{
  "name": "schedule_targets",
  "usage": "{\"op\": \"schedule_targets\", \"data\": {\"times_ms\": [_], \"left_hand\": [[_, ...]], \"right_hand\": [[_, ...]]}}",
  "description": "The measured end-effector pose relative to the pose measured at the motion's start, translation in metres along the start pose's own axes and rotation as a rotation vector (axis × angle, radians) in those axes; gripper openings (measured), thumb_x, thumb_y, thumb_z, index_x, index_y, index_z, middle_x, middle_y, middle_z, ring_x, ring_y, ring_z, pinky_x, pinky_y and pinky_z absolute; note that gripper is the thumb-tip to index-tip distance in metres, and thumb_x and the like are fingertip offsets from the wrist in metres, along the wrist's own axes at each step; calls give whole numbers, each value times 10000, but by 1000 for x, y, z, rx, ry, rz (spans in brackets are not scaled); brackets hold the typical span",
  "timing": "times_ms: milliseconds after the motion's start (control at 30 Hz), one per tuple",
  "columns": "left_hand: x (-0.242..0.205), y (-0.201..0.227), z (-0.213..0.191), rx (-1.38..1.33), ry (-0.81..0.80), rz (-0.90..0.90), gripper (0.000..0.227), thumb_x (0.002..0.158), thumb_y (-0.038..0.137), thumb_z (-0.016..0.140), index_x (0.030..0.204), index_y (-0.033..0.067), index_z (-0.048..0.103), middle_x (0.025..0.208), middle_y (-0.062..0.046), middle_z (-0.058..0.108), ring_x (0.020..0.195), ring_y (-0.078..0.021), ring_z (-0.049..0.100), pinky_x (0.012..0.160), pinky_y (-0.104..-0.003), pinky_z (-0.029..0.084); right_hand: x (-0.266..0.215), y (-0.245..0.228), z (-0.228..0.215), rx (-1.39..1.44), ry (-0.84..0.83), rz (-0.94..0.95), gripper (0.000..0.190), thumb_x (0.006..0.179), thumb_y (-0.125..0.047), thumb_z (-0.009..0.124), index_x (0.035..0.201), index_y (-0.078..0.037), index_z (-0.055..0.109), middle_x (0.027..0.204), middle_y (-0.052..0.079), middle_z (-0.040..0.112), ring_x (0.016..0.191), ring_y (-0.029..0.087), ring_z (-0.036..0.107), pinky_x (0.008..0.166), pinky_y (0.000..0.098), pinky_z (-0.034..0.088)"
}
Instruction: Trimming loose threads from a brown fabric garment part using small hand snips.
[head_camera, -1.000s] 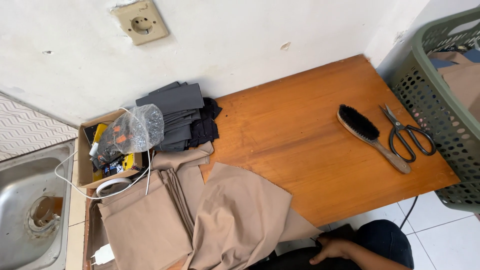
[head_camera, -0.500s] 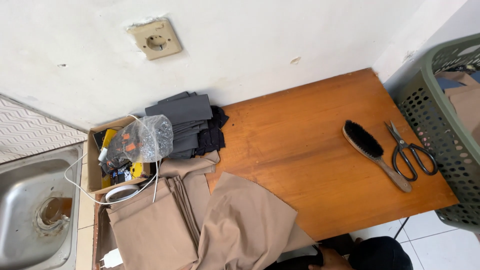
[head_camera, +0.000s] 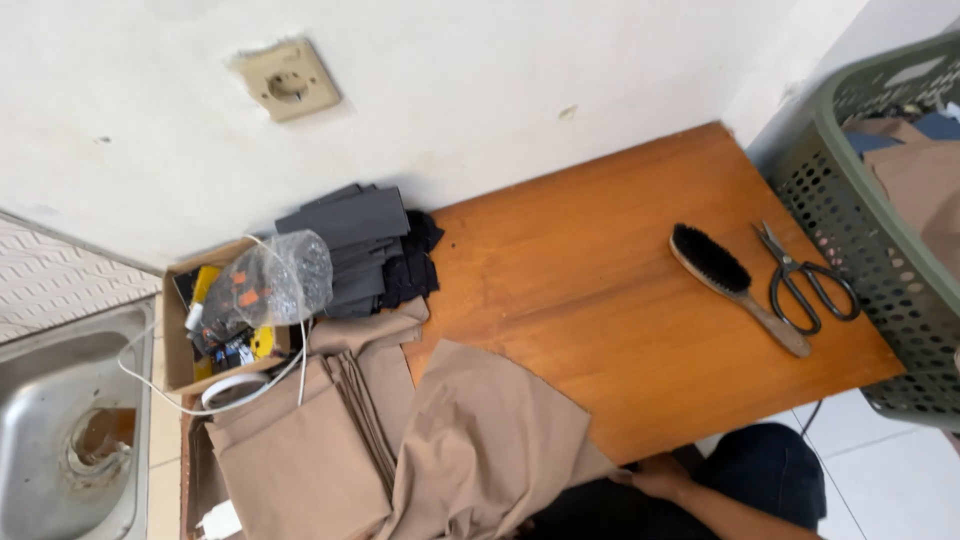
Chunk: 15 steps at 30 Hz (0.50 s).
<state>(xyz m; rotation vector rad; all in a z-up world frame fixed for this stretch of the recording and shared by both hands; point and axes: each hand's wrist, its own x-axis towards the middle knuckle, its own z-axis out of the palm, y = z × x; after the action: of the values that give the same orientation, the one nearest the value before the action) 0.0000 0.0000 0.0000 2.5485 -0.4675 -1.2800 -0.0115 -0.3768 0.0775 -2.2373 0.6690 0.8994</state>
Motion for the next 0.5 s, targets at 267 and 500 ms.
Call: {"op": "schedule_targets", "data": {"times_ms": [267, 500], "left_hand": [[65, -1, -15, 57, 141, 117, 794, 688, 647, 468, 1317, 204, 268, 1388, -100, 180, 1278, -307, 120, 1041, -402, 80], [47, 42, -34, 35, 261, 205, 734, 723, 623, 449, 1311, 210, 299, 1384, -94, 203, 1275, -304, 131, 1041, -398, 80]], "right_hand": [[-22, -52, -28, 81, 0, -2, 497, 575, -468, 700, 1004, -286, 529, 1100, -88, 541, 1061, 98, 485, 870, 190, 400], [-34, -64, -42, -10, -78, -161, 316, 680, -464, 617, 916, -306, 481, 1013, -110, 513, 988, 93, 469, 838, 220, 380]]}}
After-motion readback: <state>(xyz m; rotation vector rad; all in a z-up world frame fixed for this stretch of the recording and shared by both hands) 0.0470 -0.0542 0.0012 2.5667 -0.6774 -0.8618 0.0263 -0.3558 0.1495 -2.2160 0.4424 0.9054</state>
